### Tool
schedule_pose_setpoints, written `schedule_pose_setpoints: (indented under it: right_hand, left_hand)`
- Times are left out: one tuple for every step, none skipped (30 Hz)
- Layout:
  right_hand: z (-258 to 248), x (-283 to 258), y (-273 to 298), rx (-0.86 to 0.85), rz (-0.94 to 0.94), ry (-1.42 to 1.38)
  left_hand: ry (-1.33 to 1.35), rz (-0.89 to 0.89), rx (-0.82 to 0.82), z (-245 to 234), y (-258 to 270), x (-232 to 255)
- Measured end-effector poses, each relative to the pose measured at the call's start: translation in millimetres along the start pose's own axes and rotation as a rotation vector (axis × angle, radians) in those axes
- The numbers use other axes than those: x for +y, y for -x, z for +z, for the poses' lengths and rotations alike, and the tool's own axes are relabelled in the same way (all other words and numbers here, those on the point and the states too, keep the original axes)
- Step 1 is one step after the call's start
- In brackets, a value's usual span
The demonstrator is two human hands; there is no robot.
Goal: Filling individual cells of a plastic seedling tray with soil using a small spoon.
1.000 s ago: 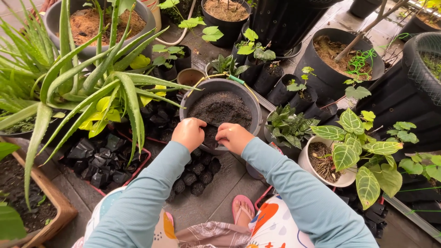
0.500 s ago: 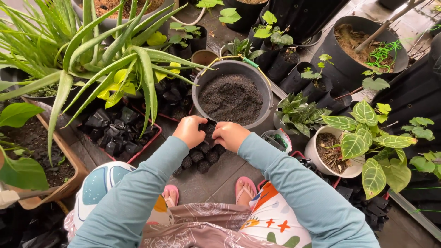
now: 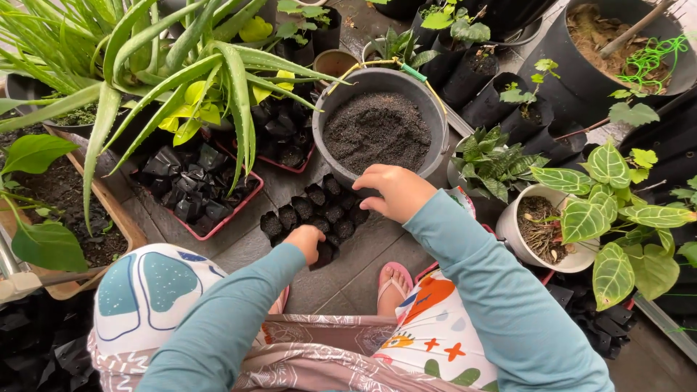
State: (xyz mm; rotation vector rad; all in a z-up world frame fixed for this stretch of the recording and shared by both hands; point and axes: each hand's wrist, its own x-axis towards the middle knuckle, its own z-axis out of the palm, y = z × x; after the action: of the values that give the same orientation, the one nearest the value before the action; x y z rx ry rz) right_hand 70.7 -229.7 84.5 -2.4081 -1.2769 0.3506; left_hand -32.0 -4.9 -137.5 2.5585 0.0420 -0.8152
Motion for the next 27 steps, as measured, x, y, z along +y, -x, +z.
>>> schedule_pose_setpoints:
  right_hand:
    - [-1.4, -0.8, 2.0, -0.005, 0.0, -0.005]
    - [-2.7, -1.4, 3.7, 0.008, 0.001, -0.026]
    - [-4.1, -1.8, 5.5, 0.02, 0.004, -0.047]
    - [-4.8, -3.2, 5.3, 0.014, 0.006, -0.051]
    - [-5.7, -4.3, 6.2, 0.0, 0.01, -0.064]
    - [-6.5, -5.4, 6.5, -0.015, 0.013, -0.077]
    - [-6.6, -6.8, 7.3, -0.025, 0.017, -0.079]
    - [-6.8, -8.4, 7.7, -0.041, 0.019, -0.094]
    - [-7.6, -10.0, 6.6, -0.056, 0.019, -0.106]
    - [-9.9, -10.3, 6.5, -0.064, 0.022, -0.108]
    - [-11.5, -11.2, 6.1, -0.082, 0.011, -0.116]
    - [-13.4, -12.3, 5.6, -0.099, 0.0, -0.124]
    - [-12.6, -11.9, 4.2, -0.104, 0.0, -0.126]
    - [-12.0, -11.6, 2.9, -0.117, -0.003, -0.123]
    - [-11.3, -11.5, 2.1, -0.128, -0.004, -0.121]
    - [-12.5, -10.0, -0.7, -0.131, -0.003, -0.122]
    - [-12.8, -9.1, -2.8, -0.146, -0.002, -0.121]
    - [-13.2, -8.4, -4.5, -0.16, -0.001, -0.119]
    - [-14.0, -9.4, -6.8, -0.162, -0.001, -0.121]
    - [-15.0, -10.6, -8.6, -0.17, 0.007, -0.119]
    - [-15.4, -12.3, -9.7, -0.18, 0.015, -0.12]
    - [-16.2, -11.9, -10.8, -0.183, 0.015, -0.124]
    - [-16.5, -12.1, -12.8, -0.19, 0.003, -0.131]
    - [-17.0, -12.5, -14.4, -0.196, -0.009, -0.139]
    - [-16.3, -13.2, -16.2, -0.196, -0.013, -0.143]
    - [-15.8, -14.1, -17.4, -0.2, -0.017, -0.148]
    - [-15.5, -14.9, -18.2, -0.204, -0.02, -0.151]
  left_hand:
    - [0.002, -0.003, -0.005, 9.4, -3.0, -3.6]
    - [-0.002, -0.005, -0.034, 18.7, -6.2, -7.4]
    - [-0.007, -0.005, -0.064, 28.3, -9.7, -10.9]
    - [-0.004, -0.006, -0.07, 40.6, -14.5, -19.3]
    - [0.015, -0.012, -0.078, 53.9, -19.6, -26.5]
    - [0.033, -0.017, -0.086, 67.2, -24.8, -34.0]
    - [0.041, -0.018, -0.094, 63.2, -15.9, -31.6]
    - [0.035, -0.018, -0.111, 58.7, -7.1, -29.7]
    - [0.028, -0.017, -0.126, 52.3, 0.5, -28.5]
    - [0.035, -0.018, -0.131, 56.5, -5.8, -32.8]
    - [-0.002, 0.011, -0.115, 61.4, -10.2, -37.9]
    - [-0.039, 0.039, -0.099, 66.2, -14.4, -42.9]
    - [-0.035, 0.037, -0.102, 67.1, -16.4, -45.6]
    - [0.054, 0.008, -0.064, 68.0, -18.2, -48.1]
    - [0.141, -0.021, -0.024, 68.8, -20.2, -50.7]
    - [0.143, -0.021, -0.027, 79.2, -31.2, -59.1]
    - [0.118, -0.066, 0.016, 91.6, -39.7, -67.6]
    - [0.093, -0.11, 0.06, 104.3, -47.8, -75.8]
    - [0.094, -0.112, 0.058, 112.6, -53.3, -80.2]
    - [0.04, -0.17, 0.115, 121.2, -58.3, -84.3]
    - [-0.014, -0.229, 0.171, 130.9, -61.4, -88.4]
    - [-0.013, -0.232, 0.167, 133.4, -63.6, -86.7]
    - [-0.053, -0.252, 0.177, 135.4, -64.4, -86.6]
    - [-0.093, -0.272, 0.186, 137.4, -64.8, -86.2]
    - [-0.095, -0.277, 0.186, 130.2, -54.1, -84.9]
    - [0.054, -0.405, 0.134, 123.1, -43.1, -83.2]
    - [0.205, -0.531, 0.084, 116.3, -32.5, -80.7]
